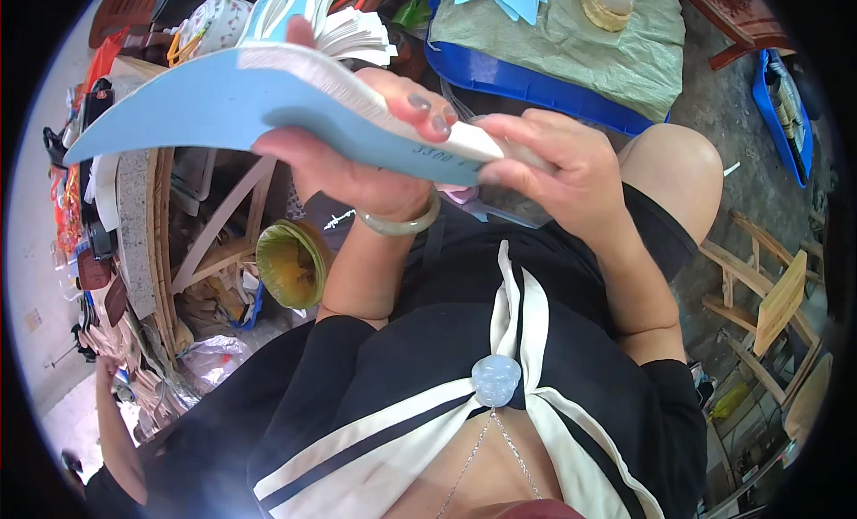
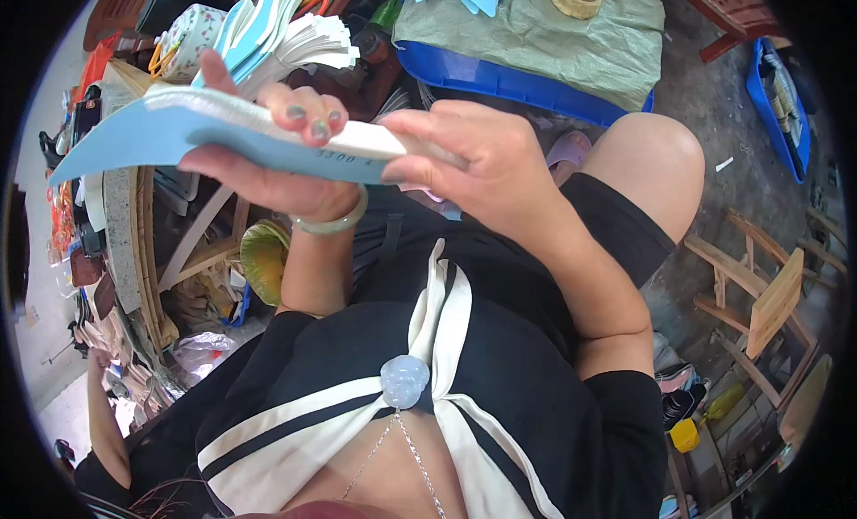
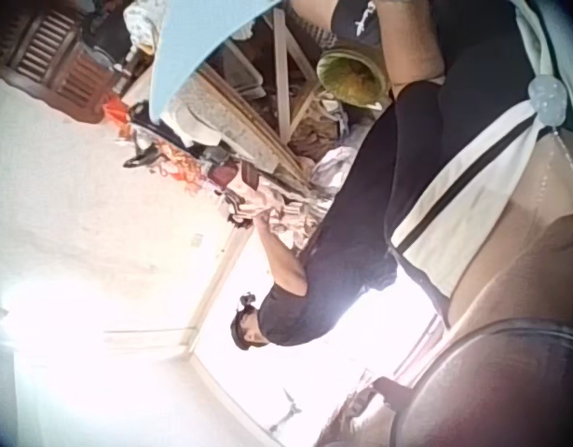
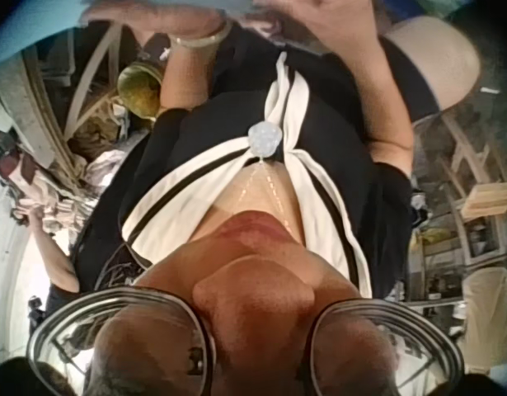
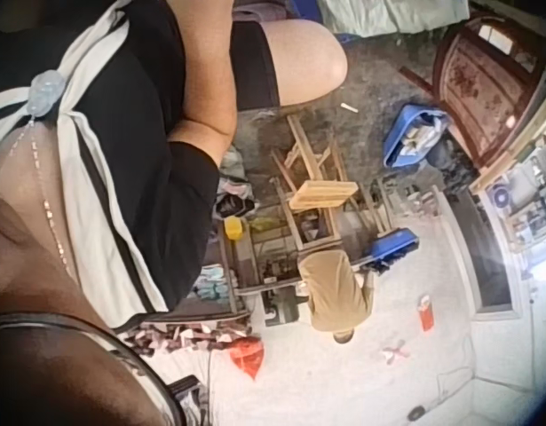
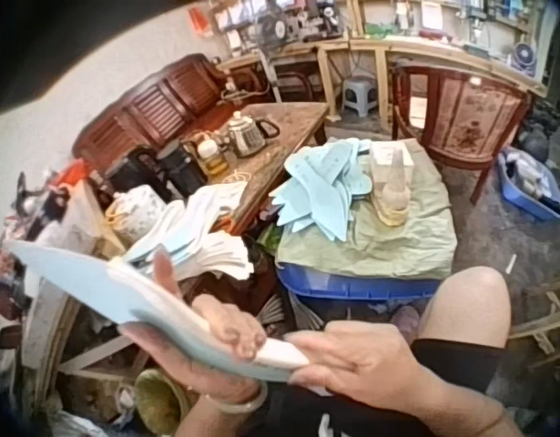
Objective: The person sits on the floor and repeatedly assembles shoe insoles by pressing a white foam insert into a blue plastic shell. They handle the components one at a time, aligning the foam with the shell and pressing the edges to secure the fit, then placing the finished unit aside.
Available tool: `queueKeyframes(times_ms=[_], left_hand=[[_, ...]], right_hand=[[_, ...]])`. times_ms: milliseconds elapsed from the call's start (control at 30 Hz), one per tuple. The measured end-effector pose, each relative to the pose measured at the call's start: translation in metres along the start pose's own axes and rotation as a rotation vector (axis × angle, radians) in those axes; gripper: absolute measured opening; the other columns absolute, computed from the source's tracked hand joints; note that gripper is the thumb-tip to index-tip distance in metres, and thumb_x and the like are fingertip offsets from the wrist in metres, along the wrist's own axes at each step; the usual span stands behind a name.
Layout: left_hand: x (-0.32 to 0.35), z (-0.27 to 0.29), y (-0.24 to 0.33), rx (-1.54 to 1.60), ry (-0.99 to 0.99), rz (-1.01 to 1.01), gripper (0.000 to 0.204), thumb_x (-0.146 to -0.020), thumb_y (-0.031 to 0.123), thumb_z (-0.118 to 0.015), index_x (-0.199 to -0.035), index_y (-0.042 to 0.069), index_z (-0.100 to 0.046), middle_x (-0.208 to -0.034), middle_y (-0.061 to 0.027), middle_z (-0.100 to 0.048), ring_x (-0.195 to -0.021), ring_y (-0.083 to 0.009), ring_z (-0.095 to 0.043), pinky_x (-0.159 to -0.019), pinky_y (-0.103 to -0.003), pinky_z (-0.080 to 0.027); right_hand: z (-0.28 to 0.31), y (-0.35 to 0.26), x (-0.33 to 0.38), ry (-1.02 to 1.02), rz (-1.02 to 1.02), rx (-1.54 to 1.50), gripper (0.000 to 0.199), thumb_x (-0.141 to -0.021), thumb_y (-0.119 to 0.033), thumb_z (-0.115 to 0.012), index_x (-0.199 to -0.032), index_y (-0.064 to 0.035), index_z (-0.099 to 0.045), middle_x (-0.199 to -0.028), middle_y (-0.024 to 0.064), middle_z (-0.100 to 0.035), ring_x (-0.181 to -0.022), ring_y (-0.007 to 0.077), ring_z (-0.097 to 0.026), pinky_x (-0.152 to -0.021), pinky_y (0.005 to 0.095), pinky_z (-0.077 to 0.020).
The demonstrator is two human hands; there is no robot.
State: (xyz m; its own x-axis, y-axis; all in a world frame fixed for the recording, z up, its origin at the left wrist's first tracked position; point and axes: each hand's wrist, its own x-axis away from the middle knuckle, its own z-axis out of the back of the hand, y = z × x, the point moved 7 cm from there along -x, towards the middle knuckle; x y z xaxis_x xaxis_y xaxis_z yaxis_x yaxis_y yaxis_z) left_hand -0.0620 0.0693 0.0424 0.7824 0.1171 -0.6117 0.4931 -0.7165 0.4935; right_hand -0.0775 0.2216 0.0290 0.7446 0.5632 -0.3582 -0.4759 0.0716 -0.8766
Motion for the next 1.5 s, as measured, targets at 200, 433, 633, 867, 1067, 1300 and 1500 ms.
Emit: queueKeyframes(times_ms=[200,433,633,867,1067,1300,1500], left_hand=[[0.047,0.051,-0.052,-0.659,0.049,0.651,0.073,-0.084,0.06,-0.054,-0.131,0.006,-0.045,-0.089,-0.0124,-0.067,-0.074,-0.0214,-0.064,-0.07,-0.034,-0.051],[0.0,-0.038,-0.028,-1.883,-0.728,-0.232,0.028,-0.068,0.023,-0.077,-0.088,0.006,-0.067,-0.077,-0.01,-0.063,-0.075,-0.0272,-0.063,-0.065,-0.036,-0.049],[0.008,0.027,-0.064,-1.422,-0.751,0.943,0.029,-0.082,0.025,-0.067,-0.091,-0.002,-0.064,-0.077,-0.0188,-0.064,-0.071,-0.0317,-0.063,-0.069,-0.04,-0.049],[0.01,0.0,-0.064,-0.99,-0.462,1.125,0.033,-0.086,0.018,-0.067,-0.111,0.001,-0.054,-0.081,-0.0051,-0.064,-0.068,-0.011,-0.061,-0.065,-0.026,-0.05],[0.02,0.003,-0.07,-0.574,-0.107,0.992,0.033,-0.091,0.023,-0.063,-0.115,0.002,-0.054,-0.087,-0.0056,-0.064,-0.075,-0.0121,-0.062,-0.069,-0.027,-0.051],[0.025,0.004,-0.08,-0.299,0.058,0.775,0.034,-0.094,0.026,-0.06,-0.118,0.002,-0.052,-0.093,-0.0092,-0.064,-0.077,-0.0147,-0.063,-0.07,-0.029,-0.053],[0.022,0.003,-0.083,-0.241,0.2,0.679,0.033,-0.095,0.024,-0.058,-0.117,0.001,-0.052,-0.096,-0.0099,-0.065,-0.08,-0.016,-0.065,-0.072,-0.029,-0.053]], right_hand=[[0.033,0.017,0.001,0.1,-0.059,0.243,0.025,-0.071,-0.018,-0.075,-0.09,-0.0041,-0.069,-0.079,0.0128,-0.067,-0.071,0.0274,-0.065,-0.065,0.0334,-0.0513],[0.015,0.011,-0.016,-0.077,0.025,0.667,0.02,-0.071,-0.025,-0.07,-0.085,-0.0102,-0.07,-0.072,0.0124,-0.066,-0.071,0.029,-0.066,-0.063,0.0386,-0.0518],[0.028,0.051,-0.036,-0.244,-0.425,0.003,0.033,-0.081,-0.019,-0.07,-0.111,-0.0087,-0.067,-0.074,-0.0018,-0.065,-0.057,0.0032,-0.051,-0.049,0.0203,-0.0375],[0.059,0.05,-0.02,0.032,-0.352,-0.716,0.032,-0.088,-0.008,-0.063,-0.118,-0.0025,-0.055,-0.078,-0.0005,-0.063,-0.055,-0.0026,-0.046,-0.042,0.0126,-0.0262],[0.053,0.066,-0.014,0.187,-0.281,-0.86,0.026,-0.088,-0.008,-0.064,-0.112,-0.0039,-0.056,-0.085,0.0056,-0.068,-0.059,-0.0001,-0.054,-0.044,0.0129,-0.0311],[0.028,0.057,-0.021,0.32,-0.251,-0.928,0.021,-0.09,-0.01,-0.062,-0.11,-0.0048,-0.056,-0.083,0.0072,-0.068,-0.055,0.002,-0.053,-0.045,0.0162,-0.0385],[0.033,0.042,-0.034,0.338,-0.224,-0.648,0.019,-0.091,-0.013,-0.062,-0.106,-0.0003,-0.064,-0.082,0.0041,-0.067,-0.057,0.004,-0.057,-0.046,0.018,-0.0433]])
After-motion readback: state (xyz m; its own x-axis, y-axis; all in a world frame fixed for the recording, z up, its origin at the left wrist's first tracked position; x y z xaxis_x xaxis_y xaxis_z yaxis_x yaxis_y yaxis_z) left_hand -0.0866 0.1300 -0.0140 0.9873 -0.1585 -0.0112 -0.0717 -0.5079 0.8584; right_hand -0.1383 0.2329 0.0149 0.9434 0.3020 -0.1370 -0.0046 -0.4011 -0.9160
